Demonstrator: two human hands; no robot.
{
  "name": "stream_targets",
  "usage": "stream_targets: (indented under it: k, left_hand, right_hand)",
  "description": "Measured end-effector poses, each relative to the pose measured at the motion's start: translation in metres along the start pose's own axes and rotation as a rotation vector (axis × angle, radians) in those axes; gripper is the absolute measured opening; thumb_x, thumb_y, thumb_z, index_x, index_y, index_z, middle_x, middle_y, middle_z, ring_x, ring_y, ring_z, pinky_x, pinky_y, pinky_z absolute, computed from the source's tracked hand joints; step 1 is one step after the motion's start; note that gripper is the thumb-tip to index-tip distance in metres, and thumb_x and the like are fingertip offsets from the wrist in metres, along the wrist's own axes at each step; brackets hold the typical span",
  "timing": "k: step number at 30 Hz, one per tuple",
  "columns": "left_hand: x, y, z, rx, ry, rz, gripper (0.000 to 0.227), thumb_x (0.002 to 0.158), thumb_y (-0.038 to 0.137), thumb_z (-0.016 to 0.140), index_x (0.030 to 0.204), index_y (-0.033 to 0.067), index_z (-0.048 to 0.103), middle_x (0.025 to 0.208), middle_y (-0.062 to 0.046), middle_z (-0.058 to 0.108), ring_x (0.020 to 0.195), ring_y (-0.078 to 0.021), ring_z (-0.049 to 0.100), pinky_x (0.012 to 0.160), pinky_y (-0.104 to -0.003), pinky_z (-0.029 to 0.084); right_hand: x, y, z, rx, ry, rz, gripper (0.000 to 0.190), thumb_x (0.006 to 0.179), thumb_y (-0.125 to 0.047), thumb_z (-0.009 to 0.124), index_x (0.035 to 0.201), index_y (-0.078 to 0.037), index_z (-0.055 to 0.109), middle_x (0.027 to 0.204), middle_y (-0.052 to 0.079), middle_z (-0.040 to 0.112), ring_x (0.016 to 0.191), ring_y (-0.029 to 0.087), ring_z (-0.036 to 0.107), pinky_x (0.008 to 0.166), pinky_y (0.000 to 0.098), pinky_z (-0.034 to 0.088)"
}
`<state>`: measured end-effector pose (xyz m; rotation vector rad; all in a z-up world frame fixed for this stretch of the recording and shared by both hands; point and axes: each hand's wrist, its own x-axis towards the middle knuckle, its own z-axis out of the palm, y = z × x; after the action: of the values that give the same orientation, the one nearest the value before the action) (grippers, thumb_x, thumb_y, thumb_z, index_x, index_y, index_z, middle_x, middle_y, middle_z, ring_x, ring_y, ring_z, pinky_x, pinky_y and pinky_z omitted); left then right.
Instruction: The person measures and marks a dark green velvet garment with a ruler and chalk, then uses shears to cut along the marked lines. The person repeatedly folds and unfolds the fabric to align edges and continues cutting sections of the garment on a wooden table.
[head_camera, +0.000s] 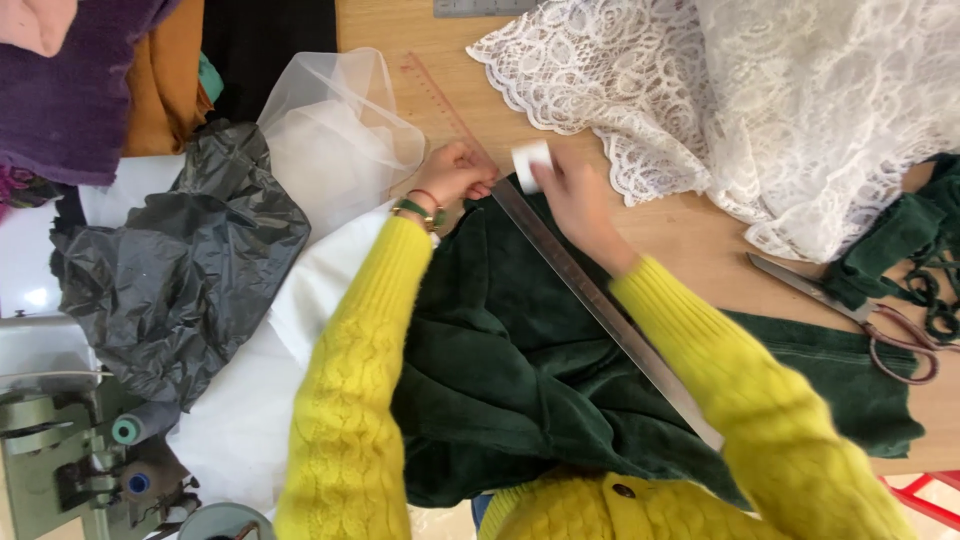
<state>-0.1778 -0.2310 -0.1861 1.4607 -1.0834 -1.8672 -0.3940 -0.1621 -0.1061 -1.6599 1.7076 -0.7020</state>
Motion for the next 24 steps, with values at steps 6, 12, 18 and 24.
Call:
stream_targets:
  k: [6, 12, 18, 24]
  left_hand:
    - [-0.024, 0.016, 0.004, -0.191, 0.016, 0.022, 0.043, 0.085, 0.023, 0.085, 0.112, 0.0106, 0.053, 0.086, -0.016, 0.076, 0.067, -0.018, 0.077, 0.062, -0.024, 0.068]
    - [-0.097, 0.071, 0.076, 0.146, 0.125, 0.039, 0.088, 0.067, 0.068, 0.067, 0.135, 0.0172, 0.043, 0.106, 0.0, 0.063, 0.093, -0.0133, 0.068, 0.084, -0.033, 0.055]
    - [-0.227, 0.047, 0.159, 0.961, -0.03, 0.713, 0.05, 0.078, 0.044, 0.074, 0.107, 0.0034, 0.073, 0.104, -0.017, 0.073, 0.098, -0.0365, 0.068, 0.086, -0.048, 0.051]
    - [-0.319, -0.049, 0.274, 1.39, -0.082, 0.597, 0.07, 0.087, 0.07, 0.053, 0.125, 0.0134, 0.068, 0.146, -0.017, 0.055, 0.149, -0.0394, 0.032, 0.115, -0.073, 0.017]
  right_hand:
    - [-0.13, -0.016, -0.099, 0.01, -0.365, 0.118, 0.031, 0.098, -0.033, 0.068, 0.086, -0.004, 0.065, 0.076, 0.016, 0.068, 0.075, 0.033, 0.071, 0.073, 0.0426, 0.054]
    - [-0.155, 0.112, -0.181, 0.108, -0.168, 0.175, 0.019, 0.092, -0.013, 0.075, 0.109, -0.012, 0.068, 0.107, 0.002, 0.071, 0.099, 0.015, 0.065, 0.095, 0.0314, 0.048]
    - [-0.108, 0.181, -0.273, -0.344, 0.031, 0.033, 0.054, 0.115, -0.026, 0.075, 0.078, -0.005, 0.042, 0.08, 0.01, 0.046, 0.073, 0.022, 0.042, 0.068, 0.0394, 0.032]
    - [-0.112, 0.22, -0.287, -0.626, 0.346, -0.464, 0.032, 0.117, -0.013, 0.075, 0.138, 0.006, 0.063, 0.122, 0.031, 0.06, 0.108, 0.048, 0.053, 0.085, 0.0554, 0.041]
